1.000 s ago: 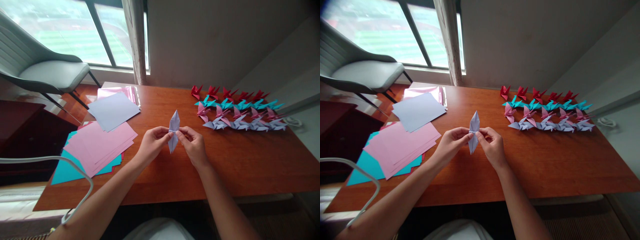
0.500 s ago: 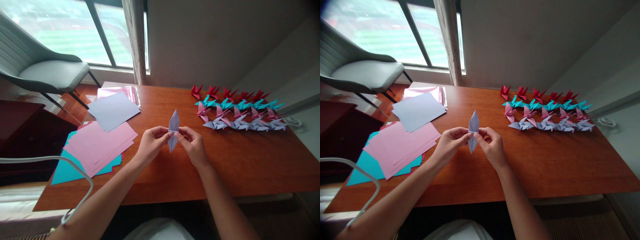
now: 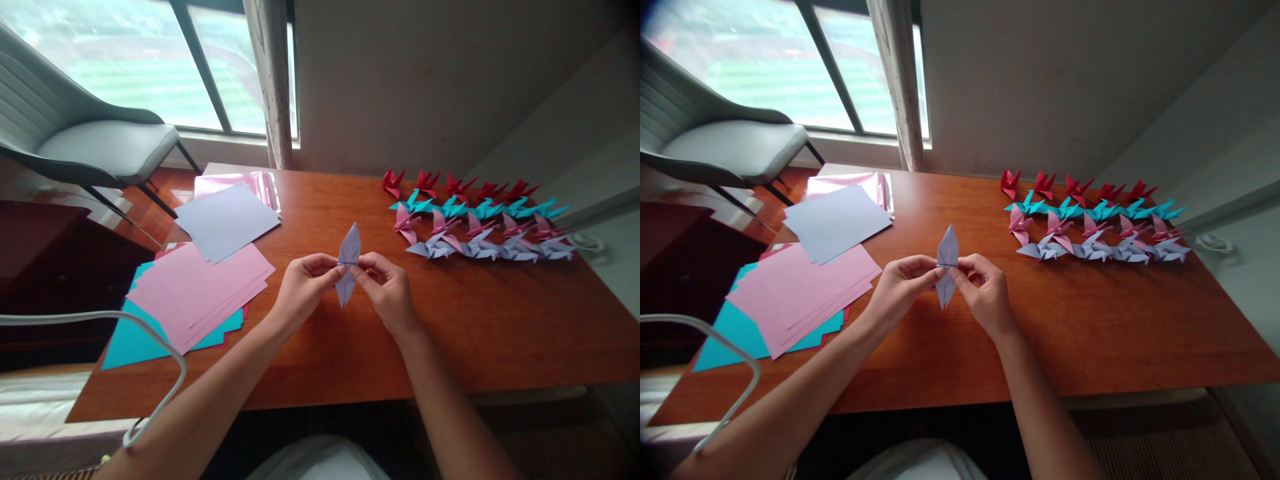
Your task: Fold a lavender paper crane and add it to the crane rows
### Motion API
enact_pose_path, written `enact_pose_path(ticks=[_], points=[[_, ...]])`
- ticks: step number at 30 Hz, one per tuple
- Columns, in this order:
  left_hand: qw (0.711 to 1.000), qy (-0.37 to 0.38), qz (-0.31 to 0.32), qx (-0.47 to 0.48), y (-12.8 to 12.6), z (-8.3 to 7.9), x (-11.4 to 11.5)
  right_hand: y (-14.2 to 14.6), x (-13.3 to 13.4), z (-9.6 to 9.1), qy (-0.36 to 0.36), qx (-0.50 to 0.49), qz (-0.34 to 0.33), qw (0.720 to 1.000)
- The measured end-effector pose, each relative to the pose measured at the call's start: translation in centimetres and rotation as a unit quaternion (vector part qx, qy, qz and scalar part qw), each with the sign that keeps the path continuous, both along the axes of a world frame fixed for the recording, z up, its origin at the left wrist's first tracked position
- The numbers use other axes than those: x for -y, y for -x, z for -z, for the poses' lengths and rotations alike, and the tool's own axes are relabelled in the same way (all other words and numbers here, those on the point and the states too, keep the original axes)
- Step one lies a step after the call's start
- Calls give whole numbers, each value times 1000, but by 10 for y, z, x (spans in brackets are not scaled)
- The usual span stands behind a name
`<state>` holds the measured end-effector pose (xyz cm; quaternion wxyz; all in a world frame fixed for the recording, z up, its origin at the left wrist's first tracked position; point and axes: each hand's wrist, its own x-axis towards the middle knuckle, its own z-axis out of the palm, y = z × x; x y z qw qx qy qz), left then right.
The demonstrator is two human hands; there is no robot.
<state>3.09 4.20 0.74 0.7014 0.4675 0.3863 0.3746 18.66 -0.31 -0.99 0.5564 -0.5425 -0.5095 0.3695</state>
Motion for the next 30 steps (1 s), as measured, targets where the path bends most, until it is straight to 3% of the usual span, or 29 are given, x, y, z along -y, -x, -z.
enact_pose_path(ticks=[14,30], points=[[1000,-9,20,2,-2,4,-1,-2,2,4,-11,-23,9,1000],[999,-30,8,-11,-1,6,0,1,1,0,28,-67,4,997]])
